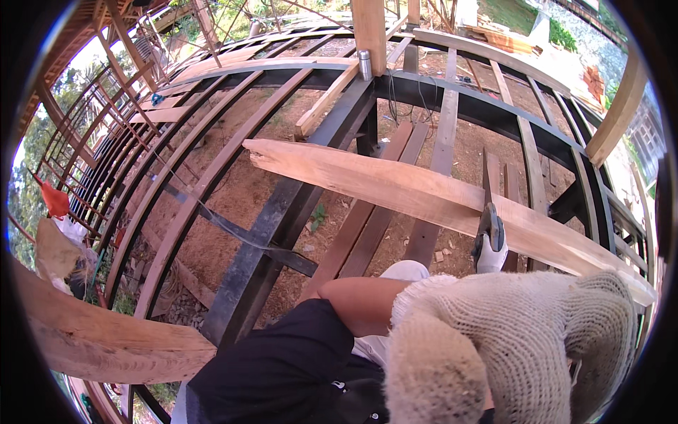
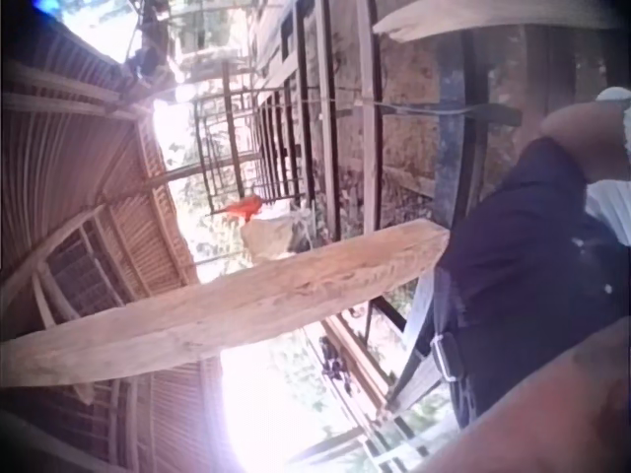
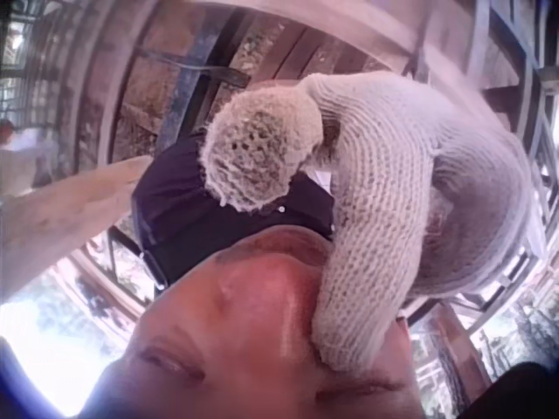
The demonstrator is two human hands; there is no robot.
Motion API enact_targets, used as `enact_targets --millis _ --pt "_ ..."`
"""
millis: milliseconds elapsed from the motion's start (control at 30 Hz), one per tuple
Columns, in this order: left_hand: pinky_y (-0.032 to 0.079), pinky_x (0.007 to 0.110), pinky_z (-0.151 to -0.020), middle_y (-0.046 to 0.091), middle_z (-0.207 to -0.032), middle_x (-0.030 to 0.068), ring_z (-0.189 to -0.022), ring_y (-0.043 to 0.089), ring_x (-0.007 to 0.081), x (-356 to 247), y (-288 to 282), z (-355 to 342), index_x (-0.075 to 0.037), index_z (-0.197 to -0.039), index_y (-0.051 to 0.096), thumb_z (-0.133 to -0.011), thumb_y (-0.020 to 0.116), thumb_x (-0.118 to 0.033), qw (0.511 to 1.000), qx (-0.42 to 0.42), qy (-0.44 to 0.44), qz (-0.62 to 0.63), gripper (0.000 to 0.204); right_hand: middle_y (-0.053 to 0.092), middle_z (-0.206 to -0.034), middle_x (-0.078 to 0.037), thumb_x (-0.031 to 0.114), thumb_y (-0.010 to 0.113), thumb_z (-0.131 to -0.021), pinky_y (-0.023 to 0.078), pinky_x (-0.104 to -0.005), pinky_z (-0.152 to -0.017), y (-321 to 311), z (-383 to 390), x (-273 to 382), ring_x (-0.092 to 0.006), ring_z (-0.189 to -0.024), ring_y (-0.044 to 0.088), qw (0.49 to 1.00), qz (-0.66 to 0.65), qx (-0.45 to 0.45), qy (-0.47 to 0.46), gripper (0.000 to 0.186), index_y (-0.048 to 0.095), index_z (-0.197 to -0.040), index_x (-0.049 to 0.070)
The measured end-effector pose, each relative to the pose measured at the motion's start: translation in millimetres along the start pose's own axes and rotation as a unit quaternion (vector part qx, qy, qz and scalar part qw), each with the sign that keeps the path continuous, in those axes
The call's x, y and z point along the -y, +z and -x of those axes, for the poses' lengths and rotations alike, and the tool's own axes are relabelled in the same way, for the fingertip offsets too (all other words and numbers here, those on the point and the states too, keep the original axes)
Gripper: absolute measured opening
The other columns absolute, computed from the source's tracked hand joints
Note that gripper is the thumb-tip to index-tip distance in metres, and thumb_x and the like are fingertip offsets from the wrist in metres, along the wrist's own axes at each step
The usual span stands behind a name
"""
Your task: The person holds a curved wooden plank and saws into it using a hand saw.
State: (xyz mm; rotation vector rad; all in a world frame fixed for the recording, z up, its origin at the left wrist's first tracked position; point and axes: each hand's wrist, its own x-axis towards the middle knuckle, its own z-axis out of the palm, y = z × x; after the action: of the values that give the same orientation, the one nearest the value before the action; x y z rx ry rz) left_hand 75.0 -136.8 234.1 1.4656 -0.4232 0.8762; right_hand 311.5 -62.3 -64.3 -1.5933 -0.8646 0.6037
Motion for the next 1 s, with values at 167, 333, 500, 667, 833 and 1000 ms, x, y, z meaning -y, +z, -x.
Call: enact_targets --millis 167,333,500,667,833,1000 --pt "0.054 0.029 -0.102 0.059 -0.146 0.0083 -0.118 0.063 0.0166 1 -11 -26 0.000 -0.148 0.056 -0.104 0.069 -0.029 0.998 -0.002 -0.050 0.046 0.054 0.074 -0.116 -0.010 0.005 0.074 -0.093 0.058 -0.0345 -0.081 -21 -25 -41 -0.0192 -0.093 0.070 0.884 -0.446 -0.035 0.138 0.059 0.060 -0.149 0.001" --pt "0.055 0.033 -0.095 0.068 -0.133 0.0150 -0.111 0.068 0.0191 106 -129 -17 -0.007 -0.152 0.057 -0.101 0.071 -0.031 0.912 -0.181 -0.245 -0.273 0.059 0.066 -0.146 -0.016 0.004 0.070 -0.090 0.047 -0.0398 -0.116 -8 8 13 -0.0270 -0.131 0.064 0.999 -0.025 -0.025 -0.010 0.060 0.060 -0.149 -0.002" --pt "0.045 0.050 -0.113 0.064 -0.138 0.0215 -0.131 0.060 0.0370 159 -222 40 -0.008 -0.153 0.054 -0.074 0.079 -0.065 0.604 -0.007 -0.411 -0.683 0.100 0.065 -0.148 -0.016 -0.006 0.068 -0.088 0.045 -0.0404 -0.118 -3 -6 -18 -0.0269 -0.135 0.062 0.994 -0.005 -0.019 -0.104 0.067 0.055 -0.153 -0.003" --pt "0.035 0.046 -0.116 0.064 -0.134 0.0159 -0.130 0.059 0.0328 183 -227 64 -0.011 -0.155 0.050 -0.070 0.085 -0.059 0.535 0.035 -0.440 -0.720 0.104 0.063 -0.150 -0.017 -0.007 0.068 -0.088 0.044 -0.0403 -0.119 -12 -5 -37 -0.0288 -0.136 0.061 0.996 -0.003 -0.031 -0.089 0.067 0.054 -0.153 -0.003" --pt "0.037 0.046 -0.114 0.065 -0.130 0.0149 -0.128 0.060 0.0313 193 -229 69 -0.010 -0.153 0.051 -0.069 0.087 -0.058 0.529 0.022 -0.423 -0.736 0.104 0.066 -0.144 -0.016 -0.006 0.067 -0.090 0.046 -0.0381 -0.115 -14 0 -31 -0.0264 -0.129 0.063 0.992 0.003 -0.038 -0.124 0.064 0.054 -0.153 -0.004" --pt "0.037 0.047 -0.115 0.065 -0.129 0.0149 -0.126 0.060 0.0319 193 -233 67 -0.010 -0.150 0.054 -0.069 0.087 -0.058 0.538 0.015 -0.411 -0.735 0.100 0.064 -0.117 -0.009 -0.009 0.064 -0.092 0.052 -0.0253 -0.057 -9 4 -27 -0.0096 -0.068 0.058 0.993 -0.116 0.013 0.020 0.078 0.042 -0.164 0.008"
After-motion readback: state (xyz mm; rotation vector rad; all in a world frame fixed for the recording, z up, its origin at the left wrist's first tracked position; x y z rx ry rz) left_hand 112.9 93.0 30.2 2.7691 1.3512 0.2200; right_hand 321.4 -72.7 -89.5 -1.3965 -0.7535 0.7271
